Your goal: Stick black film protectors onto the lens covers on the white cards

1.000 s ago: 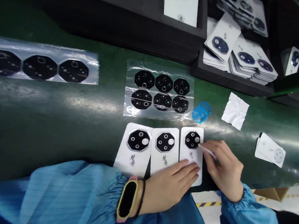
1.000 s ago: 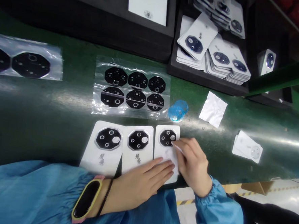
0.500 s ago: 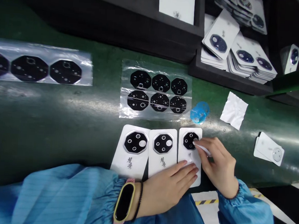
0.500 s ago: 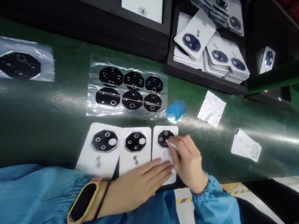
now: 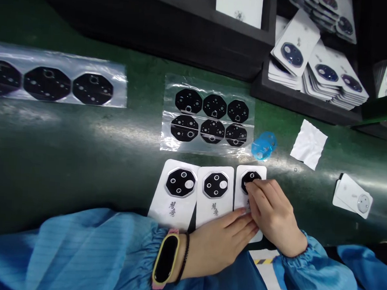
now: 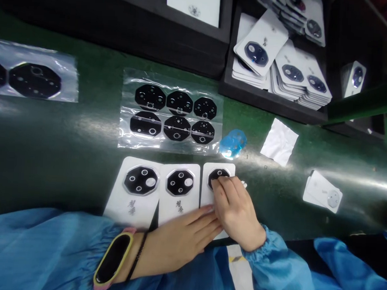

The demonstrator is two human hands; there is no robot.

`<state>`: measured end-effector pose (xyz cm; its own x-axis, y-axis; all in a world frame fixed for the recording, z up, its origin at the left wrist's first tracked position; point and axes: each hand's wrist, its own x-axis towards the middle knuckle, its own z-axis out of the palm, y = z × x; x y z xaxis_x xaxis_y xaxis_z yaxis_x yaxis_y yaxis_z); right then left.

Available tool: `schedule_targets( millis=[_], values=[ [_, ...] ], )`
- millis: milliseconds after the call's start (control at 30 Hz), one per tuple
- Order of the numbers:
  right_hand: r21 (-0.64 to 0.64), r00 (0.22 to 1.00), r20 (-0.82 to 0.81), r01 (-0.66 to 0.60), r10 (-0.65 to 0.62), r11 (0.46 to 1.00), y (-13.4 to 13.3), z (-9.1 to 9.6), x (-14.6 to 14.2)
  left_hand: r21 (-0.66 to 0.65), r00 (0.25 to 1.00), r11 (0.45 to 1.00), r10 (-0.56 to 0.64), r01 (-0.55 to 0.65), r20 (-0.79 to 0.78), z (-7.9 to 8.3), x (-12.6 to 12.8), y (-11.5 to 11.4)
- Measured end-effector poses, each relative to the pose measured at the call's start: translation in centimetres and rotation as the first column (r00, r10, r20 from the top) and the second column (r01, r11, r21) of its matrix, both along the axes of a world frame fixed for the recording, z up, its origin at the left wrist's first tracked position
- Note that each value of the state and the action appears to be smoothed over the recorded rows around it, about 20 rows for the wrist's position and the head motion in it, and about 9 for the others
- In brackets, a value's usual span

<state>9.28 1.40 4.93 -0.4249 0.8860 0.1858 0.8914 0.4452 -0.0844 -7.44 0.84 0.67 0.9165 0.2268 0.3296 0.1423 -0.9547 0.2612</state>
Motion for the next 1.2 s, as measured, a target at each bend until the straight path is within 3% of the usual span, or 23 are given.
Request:
schedule_targets(
  millis=[233, 533, 1200],
  values=[
    [0.023, 0.994, 0.094, -0.056, 0.053, 0.998, 0.28, 0.48, 0.12, 0.002, 1.0, 1.0, 0.004, -0.004, -0.02, -0.06, -0.02, -0.08],
    [0.011, 0.99, -0.127, 0.068, -0.066, 0.998, 0.16, 0.33, 0.21, 0.033, 0.998, 0.999, -0.024, 0.026, -0.049, -0.05, -0.16, 0.09],
    [0.001, 0.998, 0.021, -0.064, 0.064, 0.998, 0.45, 0.54, -0.03, -0.019, 1.0, 1.0, -0.022, 0.022, -0.021, -0.21, -0.23, -0.03]
  ],
)
